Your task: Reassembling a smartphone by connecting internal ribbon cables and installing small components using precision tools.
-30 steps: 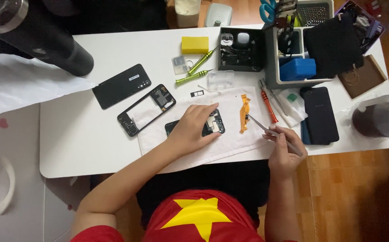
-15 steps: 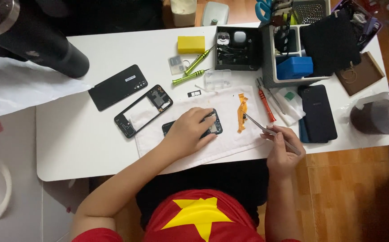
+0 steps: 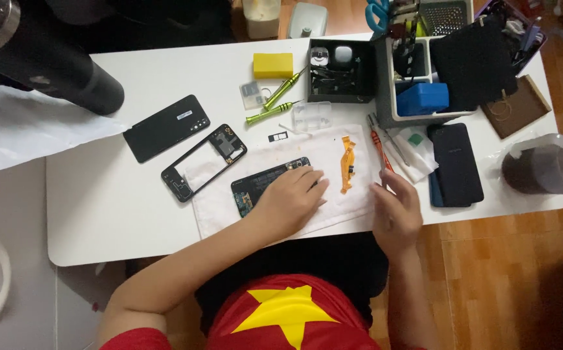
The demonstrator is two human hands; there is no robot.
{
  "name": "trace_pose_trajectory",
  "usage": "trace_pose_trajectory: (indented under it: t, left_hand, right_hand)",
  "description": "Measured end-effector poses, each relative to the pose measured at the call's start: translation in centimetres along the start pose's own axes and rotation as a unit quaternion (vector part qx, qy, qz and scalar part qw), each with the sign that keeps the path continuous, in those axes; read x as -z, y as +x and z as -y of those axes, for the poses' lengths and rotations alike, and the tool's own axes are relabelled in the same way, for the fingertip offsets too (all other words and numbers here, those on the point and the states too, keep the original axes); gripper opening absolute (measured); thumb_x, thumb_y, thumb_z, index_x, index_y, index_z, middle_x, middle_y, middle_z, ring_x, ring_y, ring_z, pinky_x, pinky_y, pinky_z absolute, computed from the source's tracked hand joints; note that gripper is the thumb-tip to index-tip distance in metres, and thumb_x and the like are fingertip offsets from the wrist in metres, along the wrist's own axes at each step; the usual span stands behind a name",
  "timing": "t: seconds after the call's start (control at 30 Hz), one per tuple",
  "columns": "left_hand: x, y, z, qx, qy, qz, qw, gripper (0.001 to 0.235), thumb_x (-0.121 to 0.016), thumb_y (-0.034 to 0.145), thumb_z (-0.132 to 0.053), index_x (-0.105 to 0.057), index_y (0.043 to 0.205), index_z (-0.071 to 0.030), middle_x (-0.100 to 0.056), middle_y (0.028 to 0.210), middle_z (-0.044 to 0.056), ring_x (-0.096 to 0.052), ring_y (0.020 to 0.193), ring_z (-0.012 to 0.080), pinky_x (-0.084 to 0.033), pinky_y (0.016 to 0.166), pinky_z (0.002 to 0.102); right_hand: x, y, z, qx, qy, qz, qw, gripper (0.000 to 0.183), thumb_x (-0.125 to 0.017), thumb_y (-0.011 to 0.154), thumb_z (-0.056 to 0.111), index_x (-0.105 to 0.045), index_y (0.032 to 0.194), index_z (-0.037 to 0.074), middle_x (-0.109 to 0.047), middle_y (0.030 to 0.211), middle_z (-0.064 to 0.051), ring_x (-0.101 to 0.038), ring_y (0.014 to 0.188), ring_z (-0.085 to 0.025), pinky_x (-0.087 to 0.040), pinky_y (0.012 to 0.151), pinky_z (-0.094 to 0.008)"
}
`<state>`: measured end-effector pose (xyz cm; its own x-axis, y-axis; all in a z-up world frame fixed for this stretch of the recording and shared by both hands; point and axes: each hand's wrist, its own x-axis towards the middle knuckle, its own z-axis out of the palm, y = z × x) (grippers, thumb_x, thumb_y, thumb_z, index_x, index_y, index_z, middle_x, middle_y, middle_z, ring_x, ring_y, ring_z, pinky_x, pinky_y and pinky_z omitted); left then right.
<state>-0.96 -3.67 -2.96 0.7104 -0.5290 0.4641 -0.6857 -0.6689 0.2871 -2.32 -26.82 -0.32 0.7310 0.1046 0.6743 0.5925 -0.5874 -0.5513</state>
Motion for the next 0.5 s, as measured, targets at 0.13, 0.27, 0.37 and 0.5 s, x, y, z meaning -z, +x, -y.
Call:
trace_pose_trajectory:
  t: [0.13, 0.27, 0.37, 0.5]
  left_hand:
    - [1.0, 5.6, 0.5, 0.065, -0.035, 0.080, 0.994, 0.025, -0.059, 0.100, -0.019, -0.067, 0.119, -0.006, -0.068, 0.103, 0.014, -0.069, 0.101, 0.0301, -0.055, 0.089, 0.042]
    - [-1.4, 9.5, 2.5, 0.149, -0.097, 0.132, 0.975, 0.027, -0.055, 0.100, -0.025, -0.068, 0.113, -0.005, -0.066, 0.096, 0.012, -0.069, 0.091, 0.0291, -0.055, 0.078, 0.039]
    - [-3.0, 10.8, 2.8, 0.159, -0.105, 0.145, 0.971, 0.028, -0.062, 0.095, -0.027, -0.067, 0.114, -0.007, -0.065, 0.096, 0.011, -0.068, 0.090, 0.0300, -0.056, 0.077, 0.041]
    - [-1.1, 12.0, 2.6, 0.177, -0.136, 0.176, 0.959, 0.026, -0.067, 0.092, -0.019, -0.068, 0.114, -0.005, -0.066, 0.095, 0.016, -0.067, 0.091, 0.0357, -0.056, 0.079, 0.046]
  right_hand:
    - [0.5, 0.0, -0.4, 0.001, -0.059, 0.099, 0.993, 0.029, -0.060, 0.096, -0.011, -0.073, 0.120, 0.000, -0.056, 0.147, -0.026, -0.063, 0.127, -0.041, -0.060, 0.097, -0.040]
    - [0.8, -0.3, -0.3, -0.001, -0.123, 0.182, 0.976, 0.051, -0.074, 0.087, 0.016, -0.066, 0.135, 0.002, -0.056, 0.148, -0.029, -0.064, 0.123, -0.043, -0.056, 0.101, -0.051]
    - [0.9, -0.8, -0.6, -0.016, -0.119, 0.187, 0.975, 0.059, -0.077, 0.085, 0.025, -0.065, 0.138, 0.001, -0.055, 0.149, -0.030, -0.062, 0.124, -0.046, -0.053, 0.103, -0.054]
    - [0.7, -1.8, -1.9, -0.033, -0.134, 0.182, 0.974, 0.057, -0.076, 0.087, 0.030, -0.067, 0.138, 0.007, -0.057, 0.150, -0.023, -0.059, 0.133, -0.040, -0.047, 0.110, -0.050]
